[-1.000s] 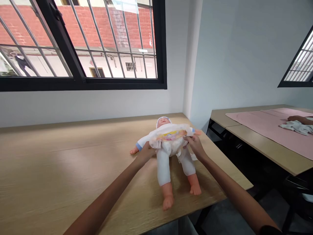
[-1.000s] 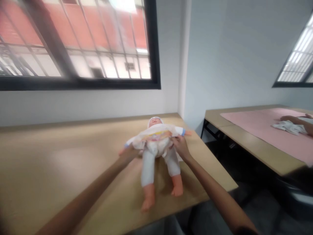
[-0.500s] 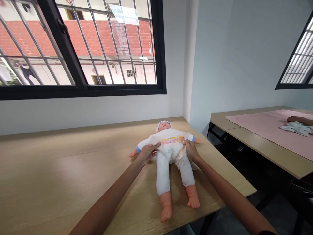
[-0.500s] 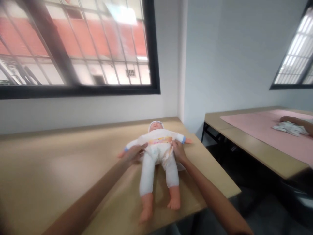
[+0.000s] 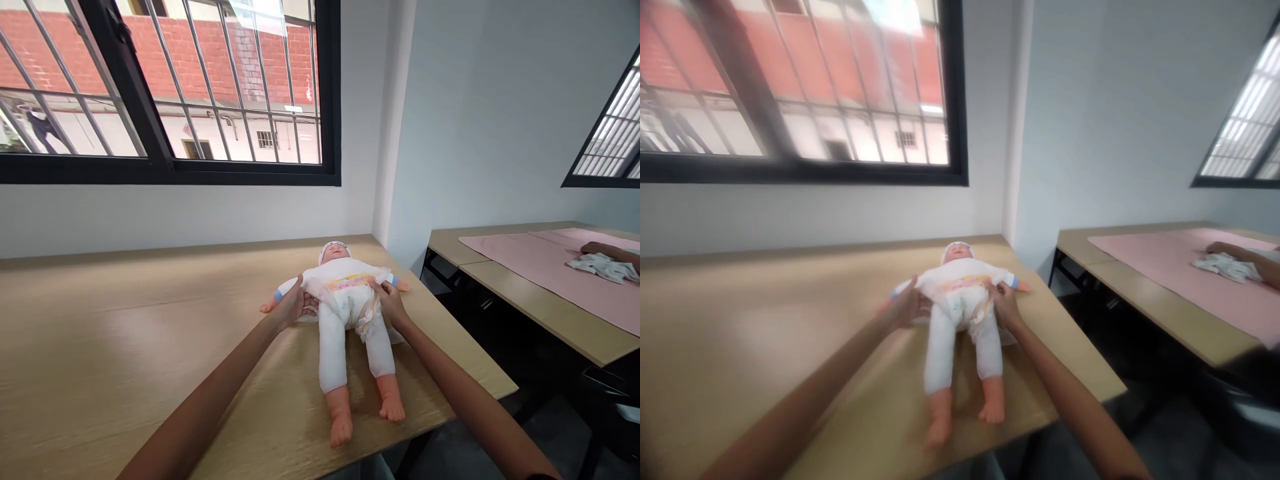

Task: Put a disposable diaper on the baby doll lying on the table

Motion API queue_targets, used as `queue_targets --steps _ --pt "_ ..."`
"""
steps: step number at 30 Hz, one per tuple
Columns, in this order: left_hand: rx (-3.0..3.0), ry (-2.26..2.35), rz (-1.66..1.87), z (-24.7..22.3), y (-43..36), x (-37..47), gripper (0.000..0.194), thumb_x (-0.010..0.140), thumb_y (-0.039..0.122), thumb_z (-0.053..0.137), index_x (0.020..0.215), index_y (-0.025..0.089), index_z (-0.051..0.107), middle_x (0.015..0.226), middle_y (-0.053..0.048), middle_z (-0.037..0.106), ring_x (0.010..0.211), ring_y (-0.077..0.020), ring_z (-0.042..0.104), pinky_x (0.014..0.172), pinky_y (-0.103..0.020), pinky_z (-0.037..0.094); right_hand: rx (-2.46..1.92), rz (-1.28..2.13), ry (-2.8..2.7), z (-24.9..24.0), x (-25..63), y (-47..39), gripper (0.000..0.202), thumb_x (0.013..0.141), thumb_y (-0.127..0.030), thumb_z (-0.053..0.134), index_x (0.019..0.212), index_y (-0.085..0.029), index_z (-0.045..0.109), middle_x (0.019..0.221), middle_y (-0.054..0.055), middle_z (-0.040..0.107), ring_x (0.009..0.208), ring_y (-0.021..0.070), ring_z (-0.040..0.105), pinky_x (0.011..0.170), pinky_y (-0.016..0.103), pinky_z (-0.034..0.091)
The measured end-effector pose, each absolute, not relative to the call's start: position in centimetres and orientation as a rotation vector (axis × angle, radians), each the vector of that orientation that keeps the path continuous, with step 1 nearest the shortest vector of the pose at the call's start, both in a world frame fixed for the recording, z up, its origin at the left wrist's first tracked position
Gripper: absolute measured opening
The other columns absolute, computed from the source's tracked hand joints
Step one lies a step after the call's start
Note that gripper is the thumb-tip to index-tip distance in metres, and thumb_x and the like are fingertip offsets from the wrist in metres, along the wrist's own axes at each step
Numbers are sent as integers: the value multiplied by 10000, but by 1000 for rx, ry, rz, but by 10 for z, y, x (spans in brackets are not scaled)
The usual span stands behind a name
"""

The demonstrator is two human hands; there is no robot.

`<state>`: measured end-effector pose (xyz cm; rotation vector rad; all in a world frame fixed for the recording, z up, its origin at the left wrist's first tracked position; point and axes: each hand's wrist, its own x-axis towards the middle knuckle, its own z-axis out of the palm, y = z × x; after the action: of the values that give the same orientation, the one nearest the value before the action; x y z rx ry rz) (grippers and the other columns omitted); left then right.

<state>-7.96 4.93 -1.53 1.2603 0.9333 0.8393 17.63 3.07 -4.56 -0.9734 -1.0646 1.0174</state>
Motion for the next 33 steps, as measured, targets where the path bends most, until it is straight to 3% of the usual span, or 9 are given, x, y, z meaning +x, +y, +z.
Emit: queue_targets --steps 2,4,9,15,24,28,33 --pt "1229 986 820 -8 48 -78 799 634 903 363 779 148 579 665 -57 606 610 -196 583 606 -315 452 -954 1074 -1013 -47 176 32 382 668 -470 725 862 -149 653 901 53 685 866 209 601 795 306 455" --pt "1303 1135 853 -2 43 -73 777 644 889 384 752 143 576 622 -46 591 557 -179 556 583 -305 431 -945 1124 -969 -47 177 33 379 668 -444 725 899 -149 667 946 64 699 908 225 616 826 318 463" --pt "1568 1337 915 3 31 -65 544 617 636 726 785 130 619 696 -51 638 662 -200 589 678 -320 449 -945 1171 -908 -52 180 35 355 648 -418 732 882 -159 665 940 55 705 882 223 625 815 322 476" --pt "1437 1110 848 -10 43 -75 331 686 440 735 808 149 637 809 -37 646 746 -159 602 733 -293 497 -973 1223 -884 -58 185 41 268 621 -397 727 756 -192 618 817 28 687 775 208 608 733 316 473" --pt "1299 1077 837 -5 42 -82 245 590 215 775 761 146 614 708 -20 641 614 -119 585 598 -249 489 -981 1206 -878 -60 186 42 281 609 -397 725 756 -184 616 801 22 673 796 199 599 735 300 469" --pt "1251 1259 1104 -2 41 -81 312 643 230 691 921 184 555 690 27 562 576 -107 560 550 -235 473 -1001 1205 -876 -61 187 44 278 598 -399 724 737 -188 609 777 18 670 763 197 592 716 302 462" --pt "1460 1394 1617 6 34 -68 261 771 359 526 993 228 486 940 -13 543 820 -146 558 680 -265 485 -1004 1197 -893 -62 187 45 252 601 -375 718 725 -189 603 751 11 662 752 192 581 691 289 452"
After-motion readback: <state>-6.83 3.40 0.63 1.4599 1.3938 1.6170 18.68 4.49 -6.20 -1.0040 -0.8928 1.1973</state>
